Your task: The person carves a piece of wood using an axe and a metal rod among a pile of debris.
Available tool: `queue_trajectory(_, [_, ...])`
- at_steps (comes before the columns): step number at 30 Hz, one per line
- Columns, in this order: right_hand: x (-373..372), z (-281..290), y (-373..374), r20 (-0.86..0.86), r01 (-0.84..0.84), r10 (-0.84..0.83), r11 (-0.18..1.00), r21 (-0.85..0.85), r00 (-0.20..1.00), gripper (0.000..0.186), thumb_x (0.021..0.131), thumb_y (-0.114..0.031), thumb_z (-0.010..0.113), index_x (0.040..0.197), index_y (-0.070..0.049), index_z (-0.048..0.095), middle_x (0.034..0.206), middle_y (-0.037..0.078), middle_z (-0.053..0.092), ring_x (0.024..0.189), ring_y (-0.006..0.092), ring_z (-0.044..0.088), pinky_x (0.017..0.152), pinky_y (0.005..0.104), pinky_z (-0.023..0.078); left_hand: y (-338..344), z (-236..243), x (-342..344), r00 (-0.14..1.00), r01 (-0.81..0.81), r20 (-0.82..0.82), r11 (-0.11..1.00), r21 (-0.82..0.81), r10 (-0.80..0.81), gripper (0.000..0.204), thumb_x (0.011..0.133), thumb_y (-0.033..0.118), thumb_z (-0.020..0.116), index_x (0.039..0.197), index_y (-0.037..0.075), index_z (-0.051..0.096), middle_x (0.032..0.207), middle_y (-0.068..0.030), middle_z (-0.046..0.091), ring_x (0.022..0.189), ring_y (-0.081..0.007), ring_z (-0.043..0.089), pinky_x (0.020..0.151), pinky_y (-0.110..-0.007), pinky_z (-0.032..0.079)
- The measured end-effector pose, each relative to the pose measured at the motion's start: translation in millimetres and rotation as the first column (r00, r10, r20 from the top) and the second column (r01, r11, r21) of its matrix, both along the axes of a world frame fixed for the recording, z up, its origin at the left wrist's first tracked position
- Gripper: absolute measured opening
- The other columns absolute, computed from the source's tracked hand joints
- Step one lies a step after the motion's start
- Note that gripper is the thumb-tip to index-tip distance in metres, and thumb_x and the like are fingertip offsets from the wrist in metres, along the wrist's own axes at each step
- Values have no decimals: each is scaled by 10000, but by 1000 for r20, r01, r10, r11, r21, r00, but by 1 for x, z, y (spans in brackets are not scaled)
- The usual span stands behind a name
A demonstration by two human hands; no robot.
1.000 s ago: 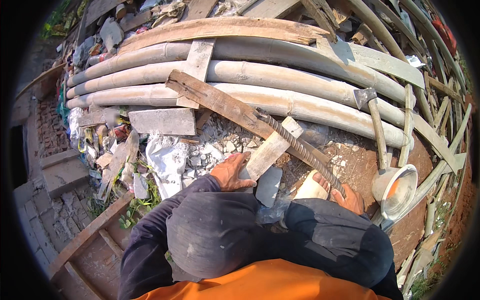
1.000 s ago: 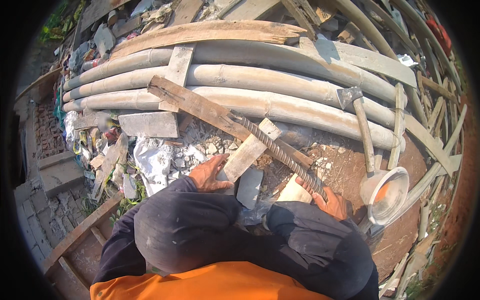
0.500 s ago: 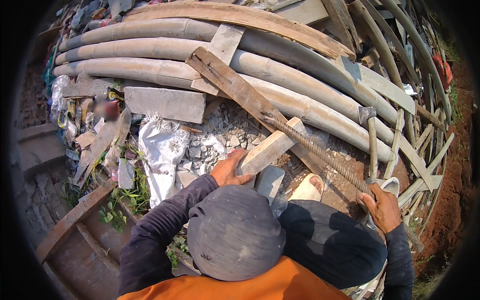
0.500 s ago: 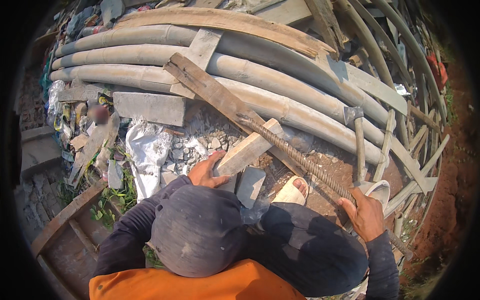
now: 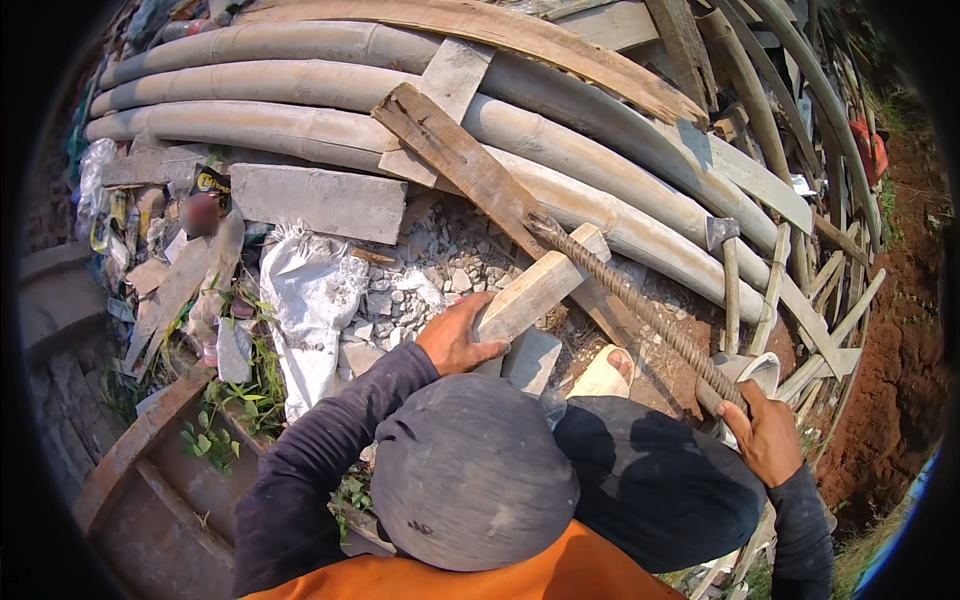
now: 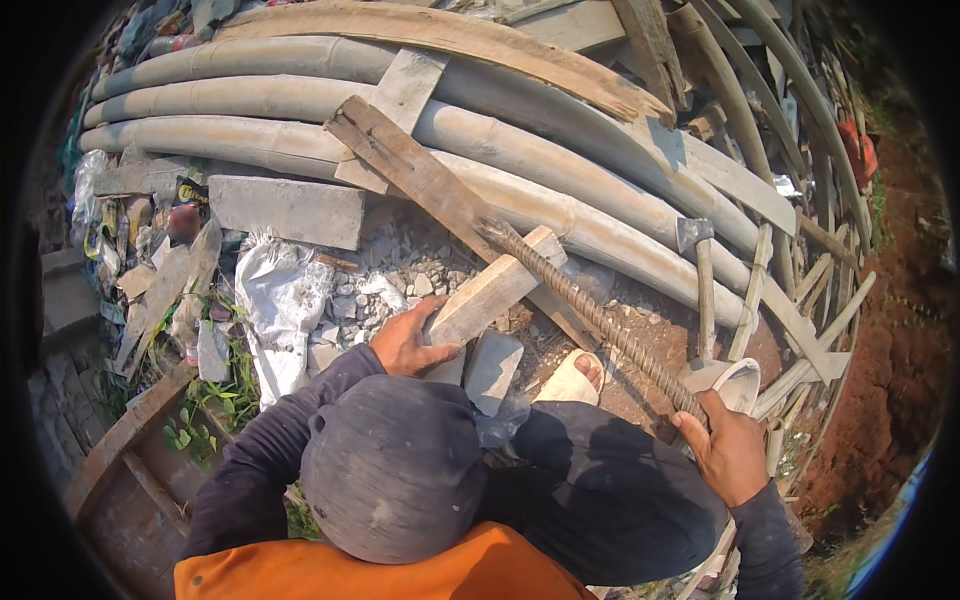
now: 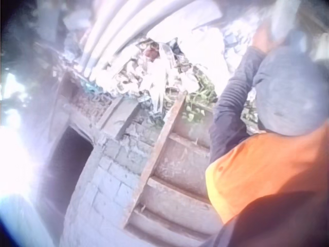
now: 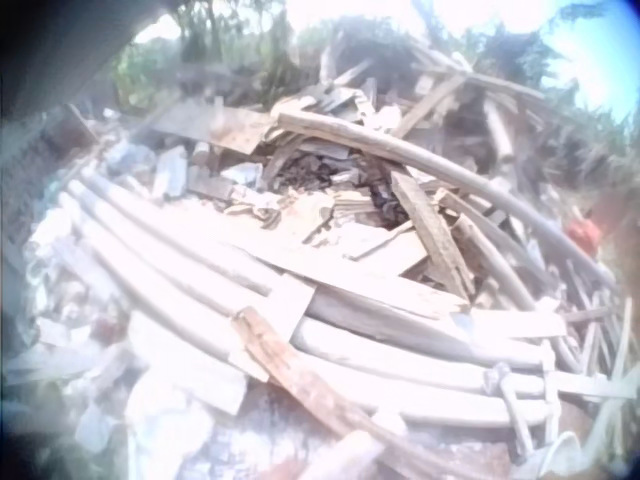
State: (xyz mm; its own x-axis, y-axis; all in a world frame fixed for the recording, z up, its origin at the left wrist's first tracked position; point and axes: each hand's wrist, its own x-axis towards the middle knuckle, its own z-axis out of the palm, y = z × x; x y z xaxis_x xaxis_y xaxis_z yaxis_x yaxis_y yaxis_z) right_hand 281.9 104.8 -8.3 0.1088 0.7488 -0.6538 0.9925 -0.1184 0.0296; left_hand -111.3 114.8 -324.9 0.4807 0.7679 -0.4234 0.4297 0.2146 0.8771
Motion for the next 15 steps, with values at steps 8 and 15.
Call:
queue_trajectory(8, [6, -21, -3, -27, 50, -51, 998, -33, 998, 393, 1067, -405, 679, 1187, -36, 616, 749, 301, 666, 783, 560, 661, 697, 605, 479, 7, 5, -15, 999, -33, -43, 999, -32, 32, 868, 893, 473, 888, 1545, 36, 514, 1276, -275, 739, 1185, -405, 742, 1020, -460, 564])
queue_trajectory(15, [21, -31, -1, -67, 44, -51, 993, -107, 996, 408, 1076, -420, 674, 1090, -32, 547, 670, 289, 631, 731, 559, 662, 659, 612, 474, 6, 0, -14, 995, -24, -103, 999, -45, 19, 851, 936, 542, 824, 1516, -4, 526, 1236, -307, 745, 1128, -431, 762, 975, -484, 589])
